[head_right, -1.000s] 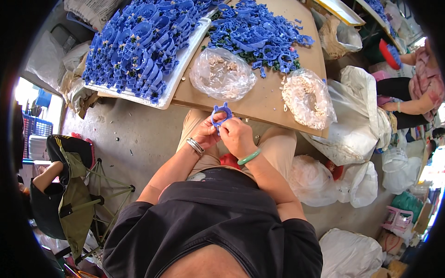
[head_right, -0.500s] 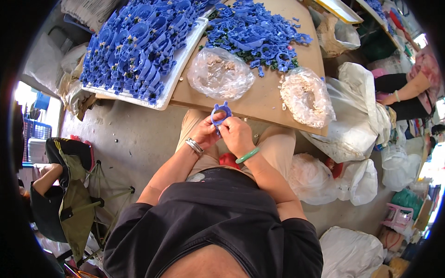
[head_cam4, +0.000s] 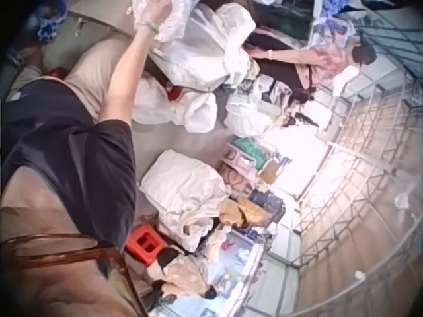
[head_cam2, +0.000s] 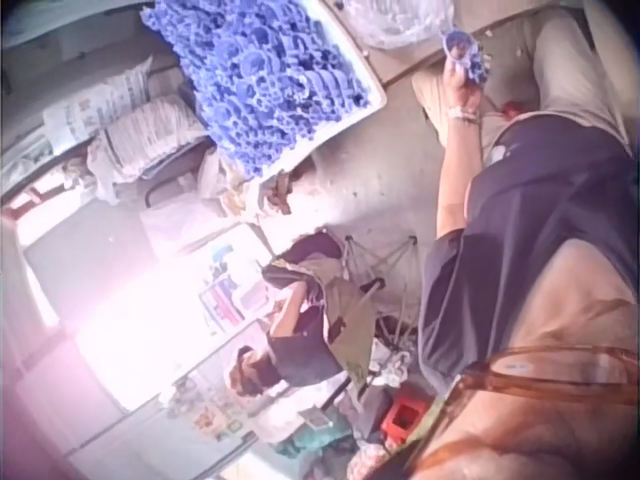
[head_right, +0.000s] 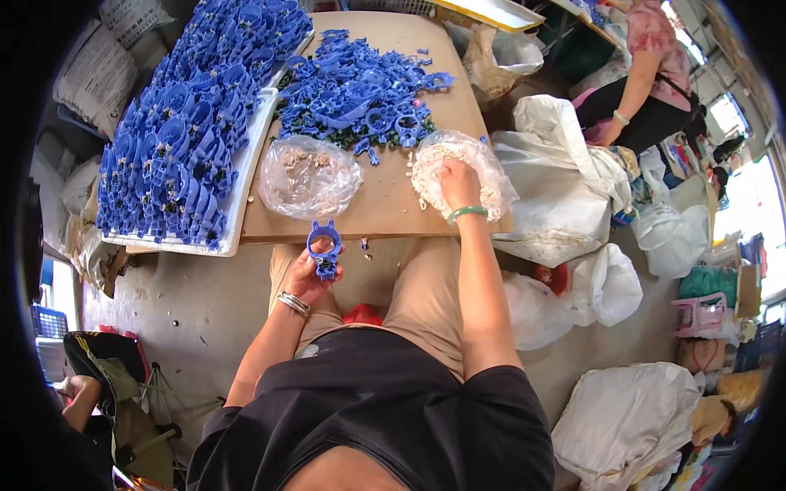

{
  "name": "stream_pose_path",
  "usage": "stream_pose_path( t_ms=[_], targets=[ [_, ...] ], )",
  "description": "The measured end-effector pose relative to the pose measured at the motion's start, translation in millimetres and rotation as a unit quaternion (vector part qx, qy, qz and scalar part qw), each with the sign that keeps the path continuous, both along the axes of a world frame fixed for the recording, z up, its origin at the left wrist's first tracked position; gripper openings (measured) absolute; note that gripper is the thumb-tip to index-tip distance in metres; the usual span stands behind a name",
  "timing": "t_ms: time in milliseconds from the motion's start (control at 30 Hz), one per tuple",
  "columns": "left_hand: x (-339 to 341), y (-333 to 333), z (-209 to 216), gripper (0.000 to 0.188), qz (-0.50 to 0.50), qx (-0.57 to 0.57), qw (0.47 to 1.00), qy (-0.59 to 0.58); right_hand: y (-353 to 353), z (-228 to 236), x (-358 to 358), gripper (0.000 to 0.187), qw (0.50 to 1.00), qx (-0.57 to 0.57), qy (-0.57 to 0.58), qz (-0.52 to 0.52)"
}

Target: The recorder is assembling blue plastic toy components and inserting small white pieces by hand.

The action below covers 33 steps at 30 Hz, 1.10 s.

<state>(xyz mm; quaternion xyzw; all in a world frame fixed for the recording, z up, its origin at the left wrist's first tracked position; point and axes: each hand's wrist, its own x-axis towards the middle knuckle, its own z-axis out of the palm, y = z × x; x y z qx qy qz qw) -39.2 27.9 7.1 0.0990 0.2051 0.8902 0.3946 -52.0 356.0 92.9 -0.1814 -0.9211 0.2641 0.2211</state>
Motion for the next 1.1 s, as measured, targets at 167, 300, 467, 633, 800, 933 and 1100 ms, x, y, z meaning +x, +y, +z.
stream_pose_path(
  t_ms=[167,300,467,633,800,933,1100],
  targets=[
    [3,0,-2,0.05,0.0,-0.001,1.0,0.001,43,-33,-26,0.026,0.994,0.067,-0.083,-0.016],
    [4,-4,-2,0.049,0.007,0.002,1.0,-0.005,37,-33,-30,0.023,0.986,0.105,-0.125,-0.007],
    [3,-5,-3,0.049,0.006,0.009,1.0,-0.009,48,-45,-28,0.018,0.975,0.164,-0.146,-0.034],
    [-1,-2,-4,0.051,0.01,0.027,0.999,-0.02,58,-47,-18,0.017,0.988,0.13,-0.068,-0.042],
    [-1,-1,-1,0.056,0.004,0.026,0.999,-0.029,42,-30,0,0.017,0.99,0.141,0.001,-0.032],
    [0,-2,0,0.059,0.005,0.029,0.999,-0.035,2,-2,14,0.015,0.982,-0.043,0.18,-0.045],
    [-1,-4,-2,0.057,-0.003,0.038,0.999,-0.037,-71,8,40,0.009,0.955,-0.242,0.156,0.069]
  ],
)
